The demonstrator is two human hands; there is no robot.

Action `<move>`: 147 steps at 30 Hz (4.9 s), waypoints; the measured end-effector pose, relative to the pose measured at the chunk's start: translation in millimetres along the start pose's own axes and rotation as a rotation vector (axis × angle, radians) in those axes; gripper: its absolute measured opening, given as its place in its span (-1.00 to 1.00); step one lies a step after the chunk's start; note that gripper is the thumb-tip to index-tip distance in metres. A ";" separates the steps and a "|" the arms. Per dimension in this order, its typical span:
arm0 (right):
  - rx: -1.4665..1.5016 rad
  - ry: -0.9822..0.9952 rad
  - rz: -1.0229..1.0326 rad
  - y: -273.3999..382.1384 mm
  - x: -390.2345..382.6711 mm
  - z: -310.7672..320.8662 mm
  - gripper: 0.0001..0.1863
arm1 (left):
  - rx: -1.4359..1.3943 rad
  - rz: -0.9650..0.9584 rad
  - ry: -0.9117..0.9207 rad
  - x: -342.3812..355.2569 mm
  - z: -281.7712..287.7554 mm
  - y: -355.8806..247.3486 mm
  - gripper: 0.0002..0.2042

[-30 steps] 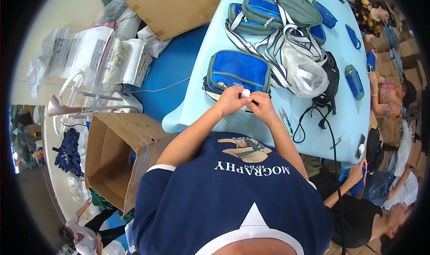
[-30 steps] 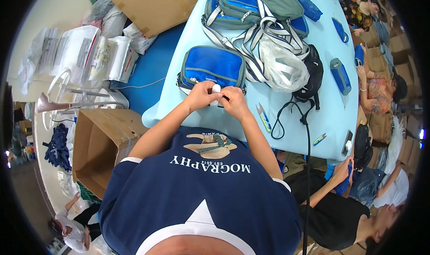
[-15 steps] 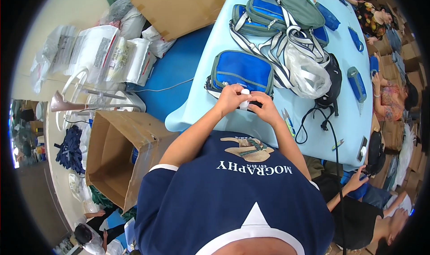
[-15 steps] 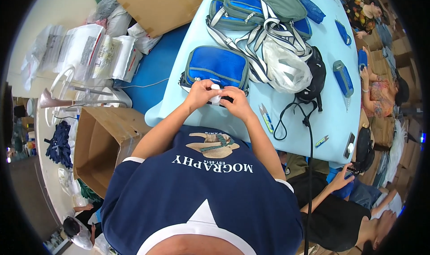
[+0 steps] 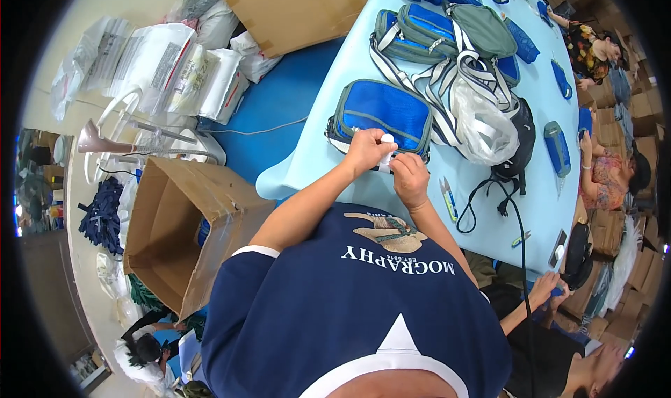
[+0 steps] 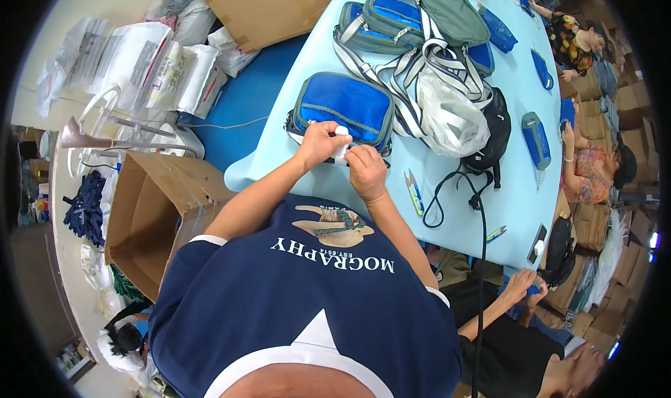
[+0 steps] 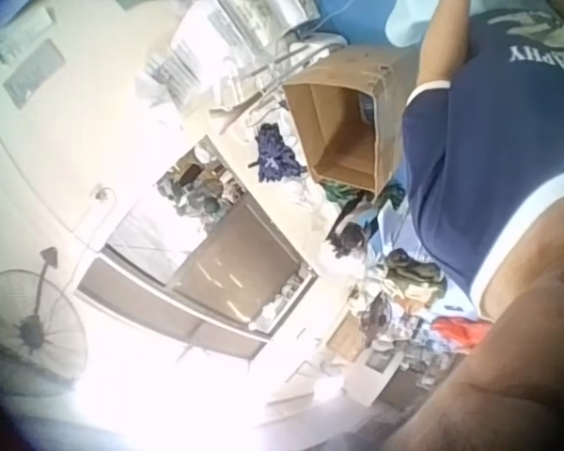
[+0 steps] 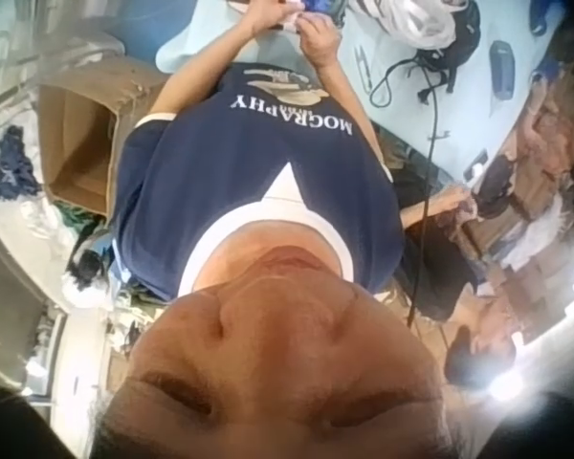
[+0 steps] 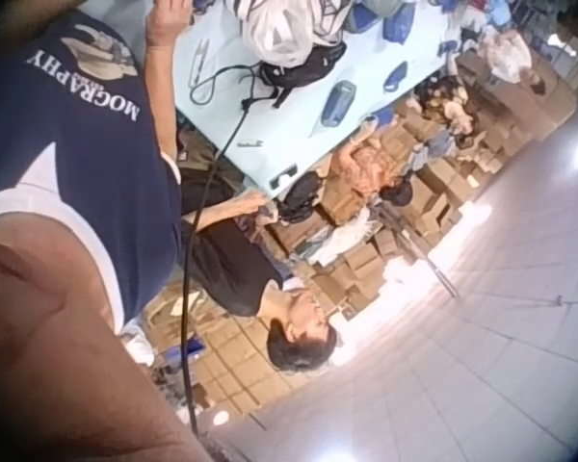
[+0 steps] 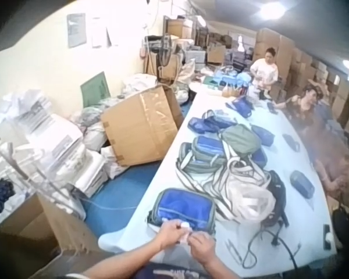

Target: Trimming loose threads and inspecting small fabric bags at a workshop table.

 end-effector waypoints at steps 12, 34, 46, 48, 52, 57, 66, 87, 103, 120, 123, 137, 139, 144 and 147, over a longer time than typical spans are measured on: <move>0.450 0.171 -0.927 -19.3 -7.3 -9.6 -0.94 | -0.072 -0.172 0.112 -7.3 4.7 -0.3 -0.85; 0.437 0.342 -0.689 -51.2 -15.6 -12.0 -0.90 | 0.218 -0.577 0.142 -9.9 8.1 17.9 -0.78; 0.612 0.330 -0.979 -52.0 -14.2 -20.2 -0.76 | 0.560 -1.287 -0.022 -13.8 -1.1 15.1 -0.83; 0.607 0.339 -0.962 -47.5 -17.4 -22.1 -0.77 | 0.598 -1.405 -0.078 -20.2 2.3 18.8 -0.79; 0.444 0.373 -0.786 -47.4 -16.0 -20.3 -0.76 | 0.562 -1.146 -0.102 -28.9 0.8 14.7 -0.78; 0.355 0.359 -0.805 -34.4 -2.9 -9.6 -0.73 | 0.444 -0.607 -0.110 -29.7 -0.5 -6.9 -0.72; 0.383 0.332 -0.851 -49.4 -9.5 -15.5 -0.66 | 0.680 -1.012 -0.137 -27.8 -15.1 15.0 -0.75; 0.403 0.375 -0.673 -43.8 2.3 -5.1 -0.80 | 0.155 -0.346 0.234 9.5 -14.2 21.1 -0.71; 0.556 0.247 -0.985 -58.6 3.3 4.6 -0.77 | -0.112 -0.415 0.050 -0.9 -19.0 6.6 -0.86; 0.734 0.049 -1.133 -70.0 -7.3 7.2 -0.73 | 0.110 -0.721 0.188 -9.1 -9.5 -33.3 -0.93; 0.629 0.091 -1.044 -57.1 -8.1 7.6 -0.73 | 0.107 -0.699 0.166 -17.3 -8.7 -26.5 -0.93; 0.387 0.542 -0.782 -43.5 0.6 18.3 -0.70 | 0.331 -0.189 0.348 -12.8 -5.2 -14.1 -0.62; 0.396 0.611 -0.592 -43.7 2.9 17.8 -0.76 | 0.327 -0.119 0.336 -15.5 -2.2 -11.9 -0.70; 0.339 0.592 -0.590 -50.1 12.5 25.4 -0.84 | 0.165 0.087 0.414 -8.0 -10.3 -21.8 -0.75; 0.362 0.499 -0.510 -47.8 19.5 26.0 -0.85 | 0.050 0.005 0.485 -8.4 -5.9 -24.0 -0.70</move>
Point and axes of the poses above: each hand's wrist, its own x-axis towards the middle knuckle, its own z-axis out of the back of the hand, y = z × x, the point moved 2 cm from there along x, towards the middle knuckle, and after that the axes turned 13 degrees about -y, right-handed, at the moved point
